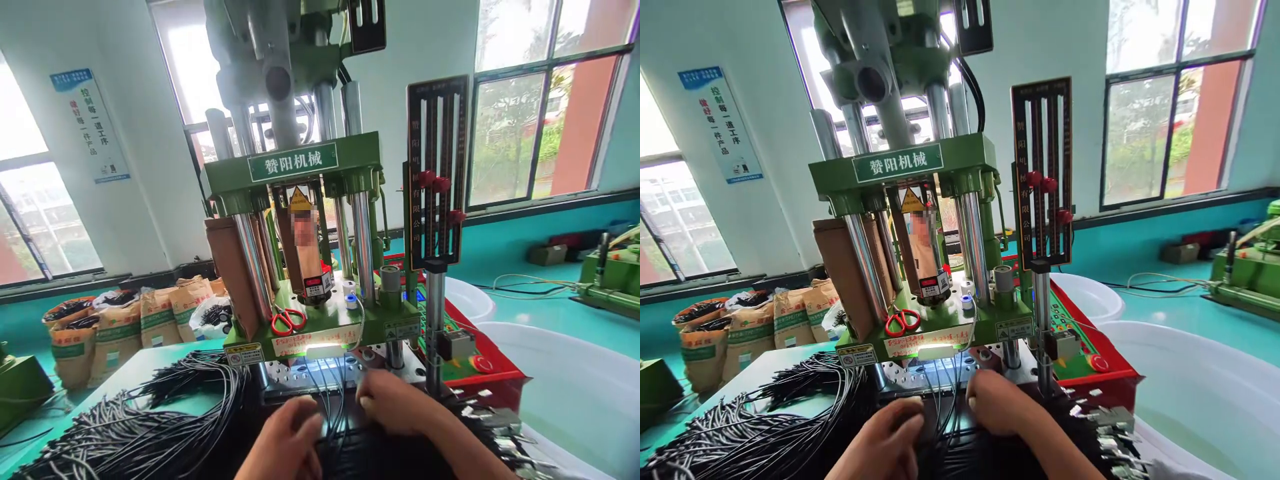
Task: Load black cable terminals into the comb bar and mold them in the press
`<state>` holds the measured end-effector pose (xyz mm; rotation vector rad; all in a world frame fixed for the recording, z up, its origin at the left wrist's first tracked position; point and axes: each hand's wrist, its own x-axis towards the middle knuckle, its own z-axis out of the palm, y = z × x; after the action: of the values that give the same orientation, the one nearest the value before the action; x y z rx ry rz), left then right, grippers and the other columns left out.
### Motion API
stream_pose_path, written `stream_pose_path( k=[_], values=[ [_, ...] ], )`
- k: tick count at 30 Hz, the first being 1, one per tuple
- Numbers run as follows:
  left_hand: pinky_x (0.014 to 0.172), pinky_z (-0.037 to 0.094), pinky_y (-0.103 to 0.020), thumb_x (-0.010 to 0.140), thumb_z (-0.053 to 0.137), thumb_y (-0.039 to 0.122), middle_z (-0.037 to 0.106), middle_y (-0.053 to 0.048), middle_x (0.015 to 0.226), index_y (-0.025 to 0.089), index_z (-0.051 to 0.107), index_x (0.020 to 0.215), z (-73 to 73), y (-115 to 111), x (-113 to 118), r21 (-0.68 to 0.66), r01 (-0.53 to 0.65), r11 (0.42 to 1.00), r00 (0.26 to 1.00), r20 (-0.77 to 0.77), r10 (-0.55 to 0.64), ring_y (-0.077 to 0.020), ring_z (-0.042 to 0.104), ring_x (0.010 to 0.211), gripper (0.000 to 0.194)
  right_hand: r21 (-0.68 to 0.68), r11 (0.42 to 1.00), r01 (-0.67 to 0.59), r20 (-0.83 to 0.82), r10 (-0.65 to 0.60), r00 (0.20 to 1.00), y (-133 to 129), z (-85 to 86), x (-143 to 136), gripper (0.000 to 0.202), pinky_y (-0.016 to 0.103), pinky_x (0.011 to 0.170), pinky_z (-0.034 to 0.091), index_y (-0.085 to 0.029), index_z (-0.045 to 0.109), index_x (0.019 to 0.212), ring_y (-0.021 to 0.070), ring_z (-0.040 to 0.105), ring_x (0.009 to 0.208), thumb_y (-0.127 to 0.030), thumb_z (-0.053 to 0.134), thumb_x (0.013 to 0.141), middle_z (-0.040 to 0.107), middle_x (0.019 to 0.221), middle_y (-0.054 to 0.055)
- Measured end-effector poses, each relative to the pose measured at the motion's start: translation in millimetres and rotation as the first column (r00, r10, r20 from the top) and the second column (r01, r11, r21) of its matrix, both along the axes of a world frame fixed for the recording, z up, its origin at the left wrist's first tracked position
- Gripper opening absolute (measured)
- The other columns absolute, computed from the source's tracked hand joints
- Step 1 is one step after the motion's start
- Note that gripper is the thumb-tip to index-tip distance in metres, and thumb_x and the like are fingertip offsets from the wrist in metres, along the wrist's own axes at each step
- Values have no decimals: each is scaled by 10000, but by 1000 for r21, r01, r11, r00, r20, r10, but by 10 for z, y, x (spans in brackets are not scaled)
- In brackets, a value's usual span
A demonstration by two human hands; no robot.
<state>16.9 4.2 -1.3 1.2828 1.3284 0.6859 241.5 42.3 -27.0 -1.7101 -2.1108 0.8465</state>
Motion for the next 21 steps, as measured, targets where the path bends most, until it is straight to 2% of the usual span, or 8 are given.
stream_pose_path(
  k=[3,6,10,12,15,17,19,21],
  values=[
    [362,419,-210,876,458,357,493,38,534,124,525,958,-8,220,156,-93,-17,996,994,106,27,-120,534,429,255,113,993,-27,142,10,990,145,-16,-135,158,318,661,428,-124,695,803,256,646,816,-59,561,751,699,817,109],
    [340,412,-201,817,491,359,521,17,589,139,506,883,-116,285,208,-141,-54,989,989,128,73,-123,554,430,230,167,979,-118,169,89,982,73,-76,-142,305,290,634,397,-181,713,855,240,648,807,-18,495,718,702,847,94],
    [284,313,-162,785,501,372,490,38,532,166,491,827,-206,319,231,-159,5,987,996,92,10,-105,501,355,211,198,951,-236,233,188,954,-18,-60,-32,473,293,669,416,-230,709,1004,249,639,850,14,476,672,676,914,96],
    [279,272,-148,778,520,389,469,56,481,182,471,788,-184,342,259,-186,43,982,998,58,-32,-98,474,315,213,187,942,-279,259,226,939,-12,-52,17,542,295,667,429,-267,697,1058,256,636,853,23,480,654,653,910,88],
    [285,237,-139,765,565,468,415,91,401,204,456,777,-71,325,294,-213,109,971,994,50,-100,-90,427,270,286,162,933,-322,227,282,932,6,-79,28,573,288,649,444,-332,688,1070,242,621,847,17,481,665,608,910,64],
    [276,214,-150,784,524,537,398,91,358,219,463,806,21,255,275,-193,141,971,990,44,-135,-96,398,258,325,167,919,-358,181,328,927,-1,-104,-20,553,304,694,462,-334,675,1095,238,606,886,-2,472,702,595,939,62],
    [269,216,-183,805,489,560,470,54,397,229,491,853,72,134,203,-96,139,986,989,-39,-143,-112,424,277,334,198,898,-392,139,370,918,-32,-114,-110,504,358,784,468,-297,664,1115,251,582,949,-28,448,748,598,972,75],
    [331,352,-222,829,510,523,622,-18,616,238,545,939,41,-30,101,64,190,980,977,-110,-183,-135,549,419,307,233,872,-430,73,425,902,-85,-100,-225,474,420,877,449,-261,646,1139,267,555,1024,-48,454,762,604,1047,90]
  ],
)
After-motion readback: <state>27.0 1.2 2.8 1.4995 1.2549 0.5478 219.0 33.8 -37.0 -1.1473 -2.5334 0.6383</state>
